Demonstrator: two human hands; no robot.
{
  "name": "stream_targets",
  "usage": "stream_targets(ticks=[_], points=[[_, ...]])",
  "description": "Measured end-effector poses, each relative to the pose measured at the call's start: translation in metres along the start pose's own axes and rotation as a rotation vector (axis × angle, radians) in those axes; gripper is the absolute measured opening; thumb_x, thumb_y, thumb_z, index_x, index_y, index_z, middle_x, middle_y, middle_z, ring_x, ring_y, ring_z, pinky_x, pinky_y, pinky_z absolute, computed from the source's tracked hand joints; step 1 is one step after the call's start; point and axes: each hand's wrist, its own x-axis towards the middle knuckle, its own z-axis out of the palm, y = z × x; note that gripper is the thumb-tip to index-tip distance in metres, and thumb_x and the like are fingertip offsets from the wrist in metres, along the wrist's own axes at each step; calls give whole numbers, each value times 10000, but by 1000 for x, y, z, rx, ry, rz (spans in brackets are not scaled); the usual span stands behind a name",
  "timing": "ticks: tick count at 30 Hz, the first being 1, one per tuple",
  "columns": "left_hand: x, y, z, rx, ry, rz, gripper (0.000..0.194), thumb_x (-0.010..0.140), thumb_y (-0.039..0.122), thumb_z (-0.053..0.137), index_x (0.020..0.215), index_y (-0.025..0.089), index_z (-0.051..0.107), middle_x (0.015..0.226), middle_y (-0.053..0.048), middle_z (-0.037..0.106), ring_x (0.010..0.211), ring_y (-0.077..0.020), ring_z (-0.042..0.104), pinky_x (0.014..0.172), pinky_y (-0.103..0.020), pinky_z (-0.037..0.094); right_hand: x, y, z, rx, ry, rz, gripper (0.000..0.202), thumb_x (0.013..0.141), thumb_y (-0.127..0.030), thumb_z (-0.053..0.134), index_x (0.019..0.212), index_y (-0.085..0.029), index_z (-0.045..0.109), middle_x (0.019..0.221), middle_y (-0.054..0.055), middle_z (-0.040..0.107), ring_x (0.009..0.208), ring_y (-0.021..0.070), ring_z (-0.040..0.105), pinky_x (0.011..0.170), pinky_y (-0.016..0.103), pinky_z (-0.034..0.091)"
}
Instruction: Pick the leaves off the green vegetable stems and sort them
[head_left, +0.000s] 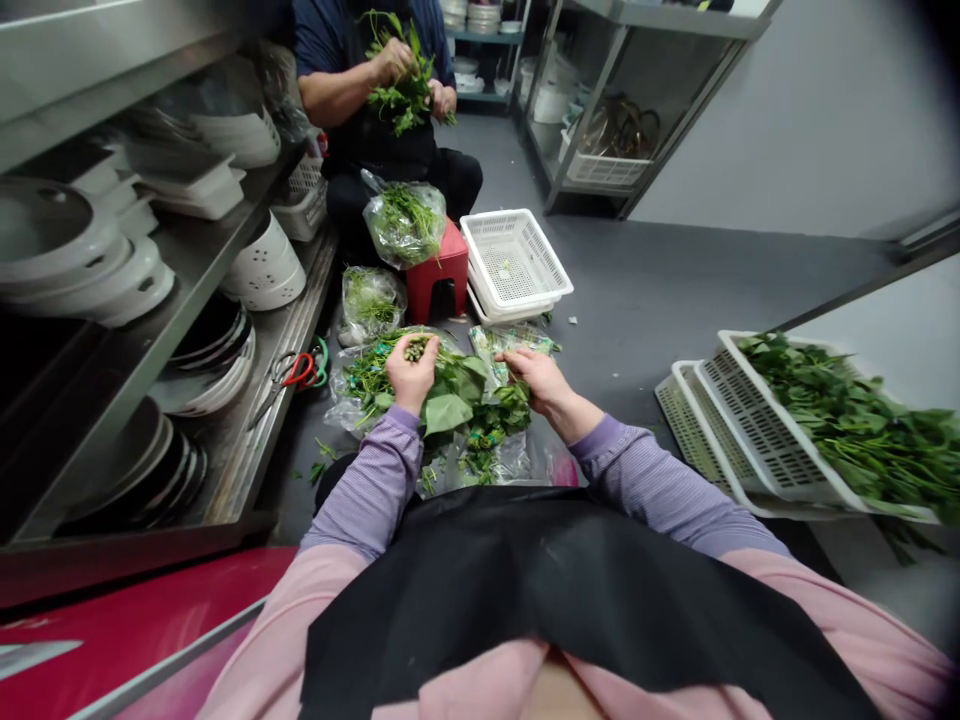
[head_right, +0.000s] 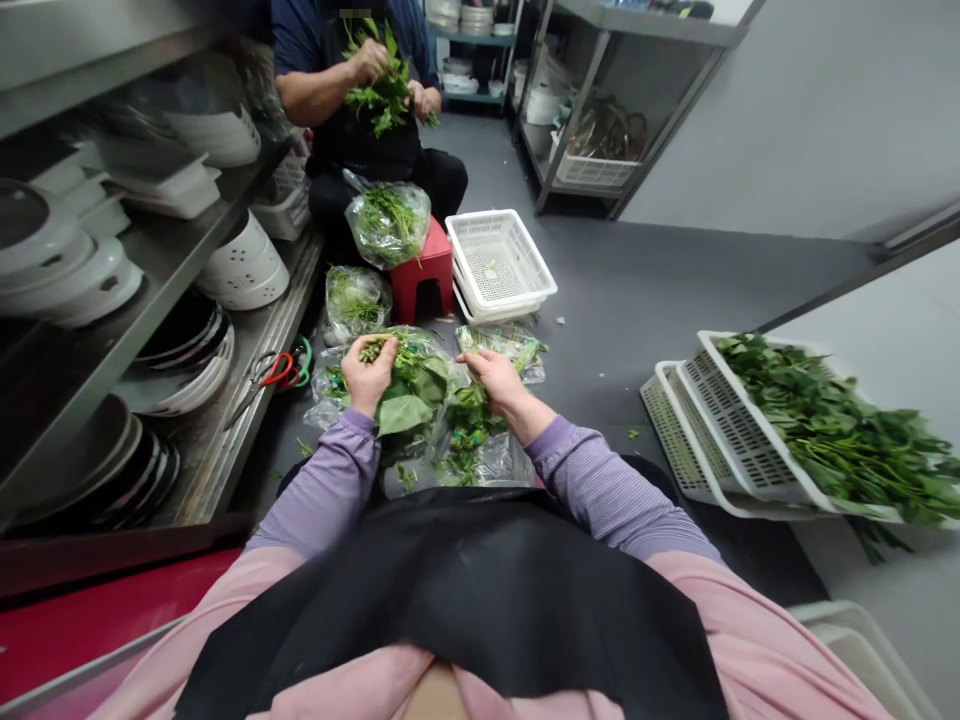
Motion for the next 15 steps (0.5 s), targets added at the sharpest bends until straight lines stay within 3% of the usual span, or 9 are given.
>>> stream_targets(ticks=[3,6,9,11,13,15], points=[[27,-26,-7,91,92,-87,239,605,220,719,826,163,648,811,-44,655,807,-169,601,814,-281,444,6,0,-6,156,-60,12,331,600,-446,640,787,-180,581,460,-88,250,425,69,270,462,239,293],[48,-47,-17,253,149,-200,319,557,161,733,861,122,646,888,-96,667,915,-211,603,898,-330,412,6,1,-11,246,-12,1,344,574,-440,666,774,-181,559,473,-88,260,442,70,302,471,235,305],[60,-48,-27,321,185,-215,295,562,164,729,837,103,641,933,-128,659,935,-224,605,906,-343,409,2,2,-19,280,11,0,349,575,-430,679,775,-178,543,513,-73,345,462,66,326,464,223,291],[62,-37,-33,241,137,-206,242,600,226,718,795,108,636,857,-110,661,800,-199,629,803,-328,460,-2,3,-27,301,4,-2,355,579,-427,691,771,-184,518,592,-48,442,503,73,391,483,225,322],[59,-20,-37,55,-11,-215,251,643,338,699,755,126,624,756,-72,649,655,-162,619,673,-300,485,-8,3,-34,338,-25,5,372,585,-434,703,766,-194,484,661,-31,496,549,87,452,525,240,375],[48,-4,-34,-193,-175,-234,315,653,444,686,740,152,603,718,-39,632,609,-139,606,614,-279,489,-14,0,-39,362,-89,7,377,614,-458,691,775,-208,461,619,-48,460,512,83,434,555,262,410]])
